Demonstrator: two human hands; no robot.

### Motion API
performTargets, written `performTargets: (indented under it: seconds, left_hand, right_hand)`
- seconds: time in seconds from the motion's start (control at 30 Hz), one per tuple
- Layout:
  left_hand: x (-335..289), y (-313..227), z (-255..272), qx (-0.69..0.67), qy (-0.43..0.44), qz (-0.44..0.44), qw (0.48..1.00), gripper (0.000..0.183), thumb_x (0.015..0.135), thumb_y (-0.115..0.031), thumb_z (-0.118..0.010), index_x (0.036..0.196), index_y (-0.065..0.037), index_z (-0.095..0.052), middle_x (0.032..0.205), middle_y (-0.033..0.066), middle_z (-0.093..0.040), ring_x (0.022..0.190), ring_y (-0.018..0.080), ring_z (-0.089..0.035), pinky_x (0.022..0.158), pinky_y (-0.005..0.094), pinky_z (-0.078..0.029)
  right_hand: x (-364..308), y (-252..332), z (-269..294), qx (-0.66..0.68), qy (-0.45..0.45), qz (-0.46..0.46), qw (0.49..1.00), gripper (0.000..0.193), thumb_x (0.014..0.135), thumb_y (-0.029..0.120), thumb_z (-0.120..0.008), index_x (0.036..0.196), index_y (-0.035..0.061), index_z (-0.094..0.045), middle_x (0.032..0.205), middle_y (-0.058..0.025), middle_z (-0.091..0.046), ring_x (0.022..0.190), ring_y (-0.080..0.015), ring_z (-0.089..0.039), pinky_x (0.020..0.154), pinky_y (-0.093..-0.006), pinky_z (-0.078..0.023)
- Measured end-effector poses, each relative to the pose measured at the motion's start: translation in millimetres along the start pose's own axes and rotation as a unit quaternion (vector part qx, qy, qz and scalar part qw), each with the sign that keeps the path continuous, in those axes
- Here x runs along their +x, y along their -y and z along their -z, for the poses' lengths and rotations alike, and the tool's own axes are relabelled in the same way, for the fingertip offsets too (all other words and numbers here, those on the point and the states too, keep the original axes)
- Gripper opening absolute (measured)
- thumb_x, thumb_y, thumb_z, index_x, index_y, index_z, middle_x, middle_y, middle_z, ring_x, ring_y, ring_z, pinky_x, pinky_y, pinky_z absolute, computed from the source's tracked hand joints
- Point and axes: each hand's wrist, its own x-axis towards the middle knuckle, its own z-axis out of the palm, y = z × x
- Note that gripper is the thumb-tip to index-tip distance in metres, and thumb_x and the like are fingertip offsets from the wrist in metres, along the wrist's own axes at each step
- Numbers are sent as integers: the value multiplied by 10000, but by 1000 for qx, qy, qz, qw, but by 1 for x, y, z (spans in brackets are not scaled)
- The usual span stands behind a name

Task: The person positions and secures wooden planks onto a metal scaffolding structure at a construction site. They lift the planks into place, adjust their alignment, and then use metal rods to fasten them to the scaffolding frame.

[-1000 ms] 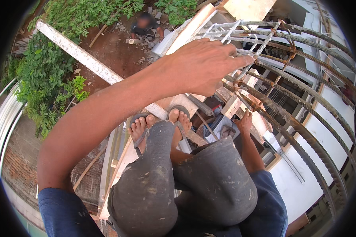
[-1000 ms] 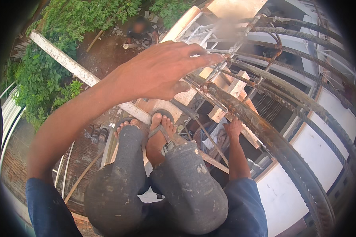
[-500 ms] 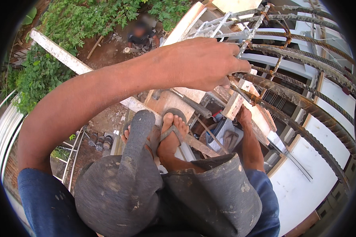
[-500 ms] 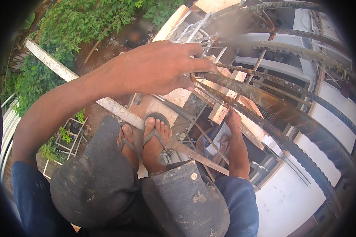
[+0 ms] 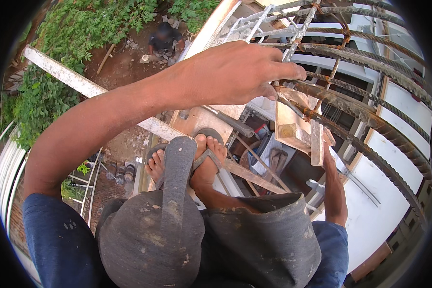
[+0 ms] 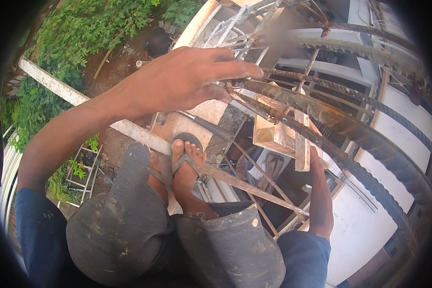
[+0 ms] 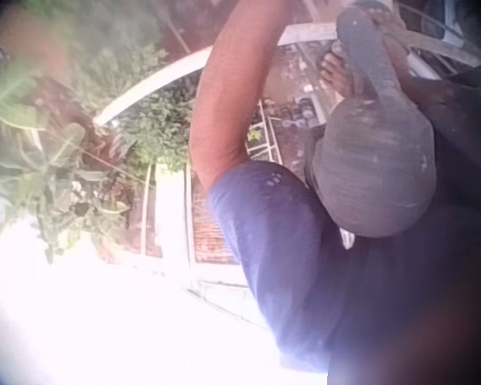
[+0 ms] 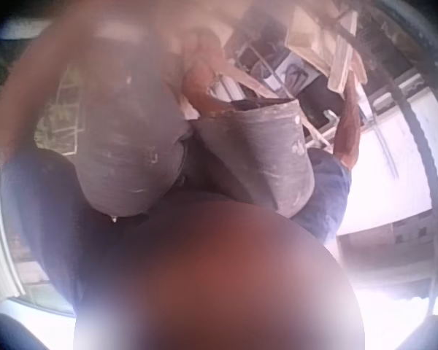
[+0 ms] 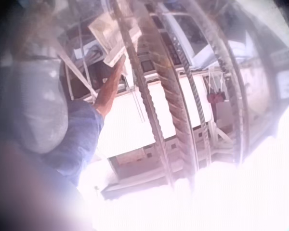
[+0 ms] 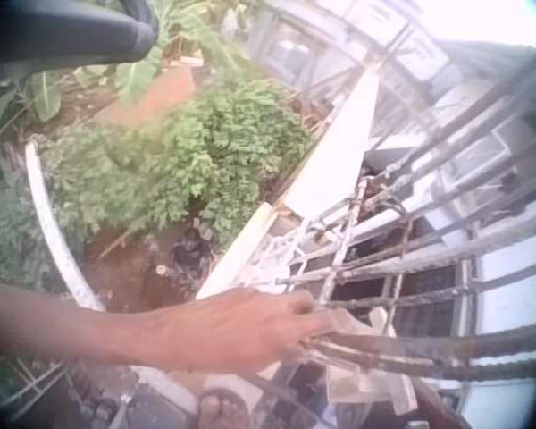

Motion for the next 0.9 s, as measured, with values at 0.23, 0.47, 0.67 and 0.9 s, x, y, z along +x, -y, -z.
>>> performTargets:
  seconds: [0.23, 0.47, 0.67, 0.9]
  left_hand:
    - [-45, 2, -32, 28, -176, -124, 976, 411, 795, -143, -689, 1180, -99, -551, 1023, 79, -562, 911, 246, -602, 771, 331, -521]
    - [-52, -33, -108, -27, 112, -120, 986, 755, 764, -271, -702, 1418, -125, -353, 1444, 175, -334, 1378, 332, -283, 1131, 477, -265]
    - [-45, -48, -128, -30, 55, -116, 991, 485, 733, -302, -728, 1125, -71, -563, 1089, 138, -600, 1250, 279, -478, 1159, 571, -131]
    - [-54, -53, -98, -123, -110, -70, 984, 259, 785, -266, -683, 861, -41, -581, 879, 119, -645, 943, 272, -656, 1125, 633, -173]
  right_hand:
    - [-46, 15, 28, 90, 95, -57, 990, 537, 739, 309, -725, 1196, 86, -551, 985, -111, -646, 922, -271, -625, 775, -369, -519]
    - [-71, 29, 50, 192, 171, -112, 960, 641, 709, 299, -753, 1262, 88, -508, 1015, -97, -623, 969, -255, -604, 798, -349, -520]
    - [-82, 51, 79, 283, 227, -157, 919, 734, 683, 291, -777, 1318, 89, -471, 1040, -85, -602, 1009, -241, -585, 818, -332, -520]
    - [-112, 141, 137, 75, 206, 5, 976, 784, 570, 105, -824, 1284, 51, -506, 1045, -109, -637, 970, -230, -613, 860, -362, -493]
